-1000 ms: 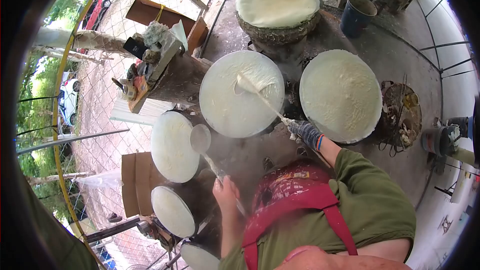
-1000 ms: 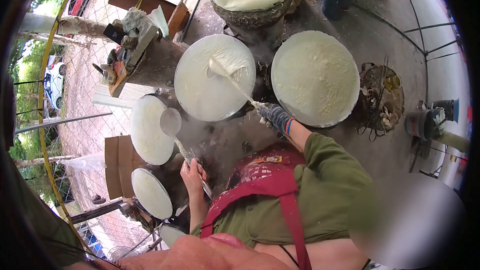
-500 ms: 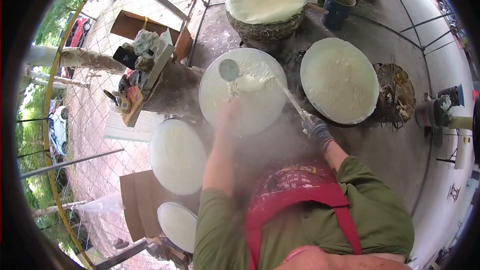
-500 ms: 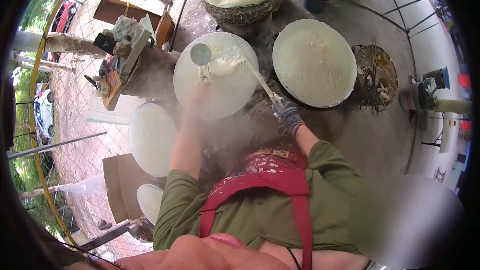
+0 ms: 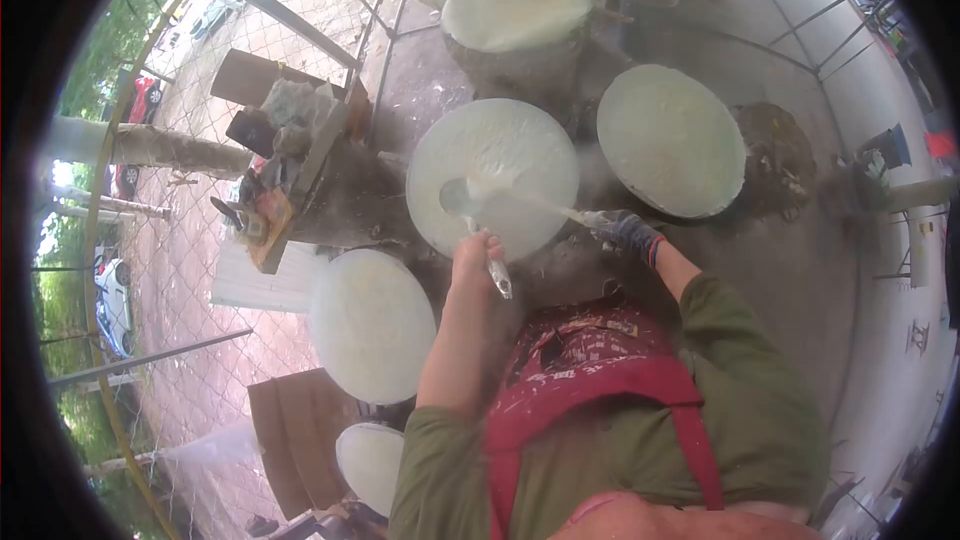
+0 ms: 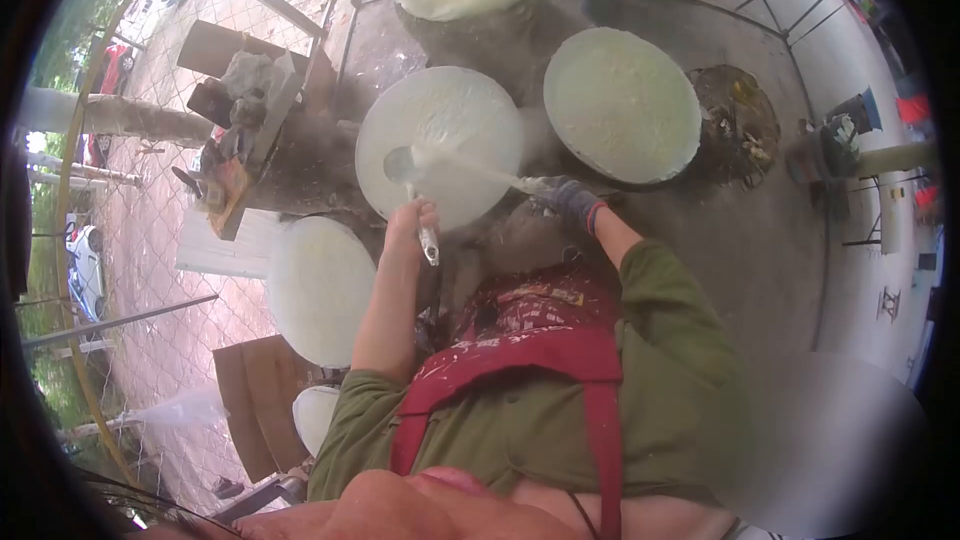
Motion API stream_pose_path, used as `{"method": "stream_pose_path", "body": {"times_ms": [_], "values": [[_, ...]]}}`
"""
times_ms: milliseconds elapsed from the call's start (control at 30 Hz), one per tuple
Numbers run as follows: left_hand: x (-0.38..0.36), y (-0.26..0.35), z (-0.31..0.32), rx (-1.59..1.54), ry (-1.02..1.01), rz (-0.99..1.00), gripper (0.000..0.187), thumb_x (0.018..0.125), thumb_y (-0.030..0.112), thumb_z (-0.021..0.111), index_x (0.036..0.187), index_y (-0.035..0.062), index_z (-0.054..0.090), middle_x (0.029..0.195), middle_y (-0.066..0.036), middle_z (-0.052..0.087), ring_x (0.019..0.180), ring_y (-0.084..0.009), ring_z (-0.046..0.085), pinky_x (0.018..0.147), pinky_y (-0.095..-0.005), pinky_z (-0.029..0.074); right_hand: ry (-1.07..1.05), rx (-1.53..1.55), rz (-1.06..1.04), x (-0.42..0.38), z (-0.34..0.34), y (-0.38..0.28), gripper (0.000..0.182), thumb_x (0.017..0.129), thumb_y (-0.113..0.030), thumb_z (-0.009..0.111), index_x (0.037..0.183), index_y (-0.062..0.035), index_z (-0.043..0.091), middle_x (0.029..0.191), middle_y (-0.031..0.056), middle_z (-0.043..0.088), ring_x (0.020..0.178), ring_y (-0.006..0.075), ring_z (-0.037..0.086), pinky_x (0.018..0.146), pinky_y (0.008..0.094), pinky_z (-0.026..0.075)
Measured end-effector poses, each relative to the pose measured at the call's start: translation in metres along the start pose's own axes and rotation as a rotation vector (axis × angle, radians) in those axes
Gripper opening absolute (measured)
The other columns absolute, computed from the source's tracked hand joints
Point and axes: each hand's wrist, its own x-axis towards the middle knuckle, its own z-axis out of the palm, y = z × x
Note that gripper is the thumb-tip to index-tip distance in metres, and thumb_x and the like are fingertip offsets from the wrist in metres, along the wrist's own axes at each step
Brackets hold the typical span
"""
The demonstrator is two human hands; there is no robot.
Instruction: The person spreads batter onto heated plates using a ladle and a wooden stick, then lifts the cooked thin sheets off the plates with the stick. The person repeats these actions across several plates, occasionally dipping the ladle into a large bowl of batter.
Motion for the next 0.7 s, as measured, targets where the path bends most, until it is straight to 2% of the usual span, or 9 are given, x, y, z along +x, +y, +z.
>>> {"method": "stream_pose_path", "body": {"times_ms": [67,200,300,400,433,500,600,667,700], "values": [[0.003,-0.001,0.000,0.009,0.025,-0.015,0.005,0.088,0.005,0.044,0.090,0.0015,0.041,0.068,-0.003,0.042,0.050,-0.0098,0.038,0.044,-0.0220,0.032,0.166,-0.476,-0.346,0.012,0.021,0.043,0.041,0.085,-0.027,0.057,0.122,-0.0099,0.052,0.092,0.0054,0.062,0.075,0.0170,0.058,0.064,0.0322,0.048],[-0.005,0.000,0.018,0.055,0.106,0.001,0.003,0.090,0.005,0.042,0.089,0.0035,0.040,0.067,-0.003,0.043,0.048,-0.0097,0.038,0.043,-0.0199,0.032,0.068,0.116,0.028,0.038,0.101,0.081,0.039,0.084,-0.036,0.059,0.112,-0.0093,0.059,0.074,0.0047,0.059,0.066,0.0181,0.053,0.059,0.0334,0.046],[-0.008,0.013,-0.018,-0.660,-0.294,-0.182,0.008,0.093,0.008,0.037,0.087,0.0043,0.041,0.064,-0.002,0.046,0.048,-0.0101,0.040,0.040,-0.0209,0.032,0.039,0.365,0.086,0.026,0.107,0.056,0.037,0.085,-0.041,0.058,0.101,-0.0083,0.062,0.064,0.0041,0.055,0.065,0.0180,0.052,0.058,0.0338,0.045],[-0.059,0.016,-0.071,-0.673,-0.736,-0.060,0.020,0.098,0.017,0.034,0.092,0.0008,0.045,0.058,0.002,0.042,0.037,-0.0073,0.037,0.033,-0.0208,0.028,0.172,0.637,0.113,0.008,0.060,0.020,0.036,0.084,-0.044,0.059,0.090,-0.0088,0.063,0.064,0.0071,0.058,0.066,0.0200,0.057,0.060,0.0354,0.046],[-0.070,0.014,-0.079,-0.767,-0.713,-0.116,0.026,0.098,0.018,0.035,0.102,-0.0040,0.048,0.059,0.002,0.040,0.033,-0.0067,0.036,0.031,-0.0196,0.026,0.166,0.313,-0.034,0.025,0.061,0.044,0.035,0.084,-0.041,0.059,0.096,-0.0089,0.063,0.069,0.0084,0.060,0.066,0.0216,0.059,0.060,0.0362,0.046],[-0.085,0.016,-0.077,-0.135,-0.507,0.139,0.029,0.098,0.021,0.034,0.105,-0.0053,0.045,0.059,0.000,0.041,0.033,-0.0068,0.038,0.032,-0.0198,0.026,0.148,-0.349,-0.263,0.040,0.059,0.094,0.036,0.084,-0.036,0.059,0.107,-0.0091,0.062,0.081,0.0109,0.065,0.065,0.0249,0.061,0.058,0.0378,0.048],[-0.104,0.030,-0.033,-0.471,-0.481,-0.012,0.030,0.098,0.020,0.033,0.107,-0.0067,0.042,0.060,0.001,0.041,0.033,-0.0059,0.037,0.035,-0.0229,0.029,0.065,-0.353,-0.356,-0.041,0.041,0.035,0.035,0.081,-0.032,0.061,0.106,-0.0073,0.061,0.089,0.0177,0.063,0.077,0.0308,0.062,0.062,0.0391,0.049],[-0.110,0.026,-0.007,-0.471,-0.422,0.001,0.030,0.099,0.020,0.032,0.107,-0.0075,0.041,0.061,0.001,0.042,0.033,-0.0042,0.036,0.036,-0.0207,0.029,0.328,-0.851,-0.449,-0.063,0.007,0.062,0.038,0.081,-0.032,0.062,0.110,-0.0064,0.059,0.099,0.0202,0.060,0.086,0.0331,0.060,0.070,0.0379,0.049],[-0.108,0.018,0.000,-0.459,-0.479,-0.007,0.031,0.099,0.020,0.030,0.108,-0.0084,0.040,0.063,0.000,0.042,0.035,-0.0048,0.038,0.039,-0.0213,0.028,0.480,-0.827,-0.451,-0.078,-0.018,0.081,0.042,0.081,-0.032,0.063,0.113,-0.0063,0.057,0.103,0.0205,0.059,0.089,0.0337,0.060,0.073,0.0378,0.049]]}}
